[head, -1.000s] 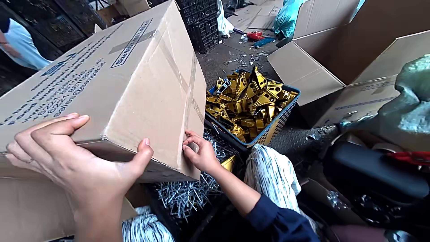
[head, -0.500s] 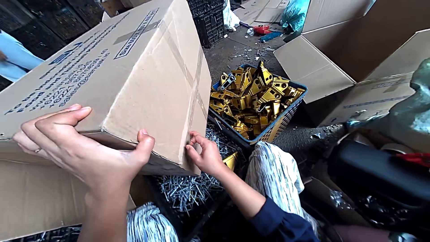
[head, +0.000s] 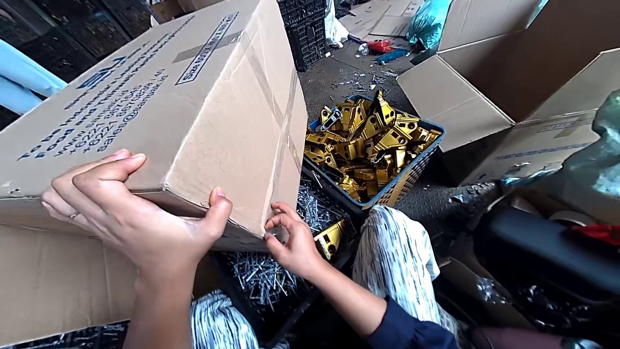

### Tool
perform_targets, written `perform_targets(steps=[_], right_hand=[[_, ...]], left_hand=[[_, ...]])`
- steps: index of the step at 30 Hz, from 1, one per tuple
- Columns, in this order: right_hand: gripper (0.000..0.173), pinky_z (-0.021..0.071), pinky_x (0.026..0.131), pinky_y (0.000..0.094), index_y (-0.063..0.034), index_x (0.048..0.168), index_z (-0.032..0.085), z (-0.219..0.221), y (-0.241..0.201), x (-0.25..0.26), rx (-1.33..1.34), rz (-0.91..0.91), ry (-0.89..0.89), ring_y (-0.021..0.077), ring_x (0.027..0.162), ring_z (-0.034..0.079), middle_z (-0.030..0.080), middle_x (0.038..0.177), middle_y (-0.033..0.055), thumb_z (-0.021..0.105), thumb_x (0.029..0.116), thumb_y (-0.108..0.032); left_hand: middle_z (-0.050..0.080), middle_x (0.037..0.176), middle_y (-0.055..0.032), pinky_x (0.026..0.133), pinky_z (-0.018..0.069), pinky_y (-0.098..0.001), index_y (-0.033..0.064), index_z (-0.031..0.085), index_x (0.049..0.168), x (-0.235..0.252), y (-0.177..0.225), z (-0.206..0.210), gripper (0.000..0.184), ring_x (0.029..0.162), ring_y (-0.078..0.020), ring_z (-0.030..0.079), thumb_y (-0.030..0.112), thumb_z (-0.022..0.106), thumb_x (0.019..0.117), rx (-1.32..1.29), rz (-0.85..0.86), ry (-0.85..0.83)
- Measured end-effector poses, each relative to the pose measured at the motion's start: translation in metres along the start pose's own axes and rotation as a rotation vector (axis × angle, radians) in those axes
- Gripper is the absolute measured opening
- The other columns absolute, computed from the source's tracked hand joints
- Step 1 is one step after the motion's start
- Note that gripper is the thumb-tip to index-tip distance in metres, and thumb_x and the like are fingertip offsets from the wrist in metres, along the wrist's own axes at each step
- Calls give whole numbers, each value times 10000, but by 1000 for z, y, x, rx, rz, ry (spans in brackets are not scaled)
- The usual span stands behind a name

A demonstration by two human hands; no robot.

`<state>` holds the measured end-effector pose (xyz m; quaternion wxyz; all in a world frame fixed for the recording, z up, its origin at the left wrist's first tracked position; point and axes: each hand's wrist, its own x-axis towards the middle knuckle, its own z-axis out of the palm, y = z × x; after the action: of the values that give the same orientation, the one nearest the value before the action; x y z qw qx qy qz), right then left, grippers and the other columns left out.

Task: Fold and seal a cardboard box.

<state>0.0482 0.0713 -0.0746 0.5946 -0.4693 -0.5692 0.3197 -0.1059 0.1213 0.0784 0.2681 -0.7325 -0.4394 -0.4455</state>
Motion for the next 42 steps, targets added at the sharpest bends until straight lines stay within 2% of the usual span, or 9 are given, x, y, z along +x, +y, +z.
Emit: perform_targets(steps=[6,13,18,21,23,25,27,34,42], right_hand=[[204,533,1008,363,-33,1037,745,3,-13,-20,-18,37,-13,207,1243,627,656,1329,149,628,871,-53],[219,590,913,292,11,1080,722,15,-6,-31,47,-43,134,136,983,727,753,1053,107,622,885,11],[289,594,917,298,71,1202,643,6,4,-34,252,14,23,132,1011,725,738,1140,140,549,930,38],[318,595,931,321,102,1240,593,1,8,-32,375,39,-46,163,1053,716,711,1193,168,505,936,70],[325,598,931,332,113,1238,580,1,10,-31,400,29,-51,180,1058,720,711,1192,178,473,932,87],[322,596,936,338,112,1238,572,1,11,-30,393,19,-48,186,1060,723,719,1189,179,460,937,92],[314,592,951,354,98,1256,541,0,9,-30,398,27,-60,202,1076,724,723,1197,177,450,956,95],[267,586,953,357,74,1239,503,0,7,-36,421,43,-53,210,1062,729,731,1166,186,427,984,88],[235,584,959,353,61,1226,489,1,7,-40,442,35,-51,204,1060,730,730,1170,177,428,1000,76]], left_hand=[[536,1355,-265,1109,300,-575,8,516,1311,0,-3,-1,902,1320,-430,462,647,685,698,-3,-13,-11],[531,1342,-247,1101,295,-574,32,515,1325,0,-5,-2,922,1305,-429,457,666,700,681,17,-36,-25],[364,1547,-255,1224,218,-545,5,432,1426,-7,-17,-14,888,1490,-399,279,579,716,811,-237,69,-53],[227,1664,-112,1227,258,-492,134,433,1481,-50,-17,-18,718,1538,-291,212,490,664,902,-356,79,65],[432,1539,-39,1190,324,-427,185,548,1375,-89,-7,-19,517,1462,-205,359,452,645,943,-339,29,52],[657,1266,-66,1086,447,-427,143,698,1147,-122,5,-11,313,1271,-214,563,379,660,945,-427,-62,-35],[726,1143,-86,1022,479,-437,106,750,1042,-147,16,0,247,1140,-209,645,313,664,940,-481,-173,-118],[779,1013,-33,927,484,-384,105,798,963,-174,35,28,170,925,-107,709,248,727,905,-393,-308,-84],[769,989,10,923,502,-400,121,780,968,-180,45,30,124,916,-79,696,203,719,898,-494,-442,-91]])
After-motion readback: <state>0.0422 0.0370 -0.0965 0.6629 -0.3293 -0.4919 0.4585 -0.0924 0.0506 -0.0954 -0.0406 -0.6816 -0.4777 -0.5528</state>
